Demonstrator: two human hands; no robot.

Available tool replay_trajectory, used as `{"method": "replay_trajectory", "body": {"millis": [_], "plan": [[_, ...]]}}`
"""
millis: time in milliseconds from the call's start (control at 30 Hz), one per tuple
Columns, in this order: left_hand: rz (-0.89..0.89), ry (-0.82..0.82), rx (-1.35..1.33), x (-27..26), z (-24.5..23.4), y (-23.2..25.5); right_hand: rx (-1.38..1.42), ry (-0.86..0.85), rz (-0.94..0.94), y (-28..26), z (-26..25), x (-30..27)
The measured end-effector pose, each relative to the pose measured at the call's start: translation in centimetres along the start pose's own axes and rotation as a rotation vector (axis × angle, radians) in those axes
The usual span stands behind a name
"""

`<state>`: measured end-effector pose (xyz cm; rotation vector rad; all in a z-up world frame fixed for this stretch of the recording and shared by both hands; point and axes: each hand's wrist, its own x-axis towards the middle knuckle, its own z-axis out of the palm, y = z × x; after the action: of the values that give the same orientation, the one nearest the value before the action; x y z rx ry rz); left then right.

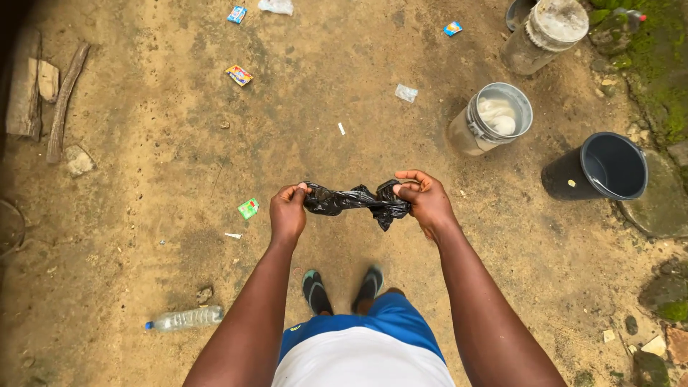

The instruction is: Walk around an outdoor yard inspecting and handling various items of trash and plastic bags.

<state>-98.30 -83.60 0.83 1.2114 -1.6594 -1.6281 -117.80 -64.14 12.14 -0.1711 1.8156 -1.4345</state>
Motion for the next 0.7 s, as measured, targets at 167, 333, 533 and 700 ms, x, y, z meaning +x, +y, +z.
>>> {"method": "replay_trajectory", "body": {"millis": [167,333,533,700], "plan": [[0.012,0.066,0.016,3.1,0.7,0.2,-0.077,-0.104,0.006,0.8,-0.6,5.7],[-0.058,0.130,0.014,6.8,2.2,0.9,-0.060,-0.145,0.033,0.0,-1.7,12.4],[-0.098,0.163,0.215,12.9,6.7,6.1,-0.124,-0.168,0.069,-6.8,-3.2,18.9],[0.017,0.217,0.186,16.2,10.7,9.1,-0.454,-0.117,-0.131,-8.3,-6.3,25.8]]}}
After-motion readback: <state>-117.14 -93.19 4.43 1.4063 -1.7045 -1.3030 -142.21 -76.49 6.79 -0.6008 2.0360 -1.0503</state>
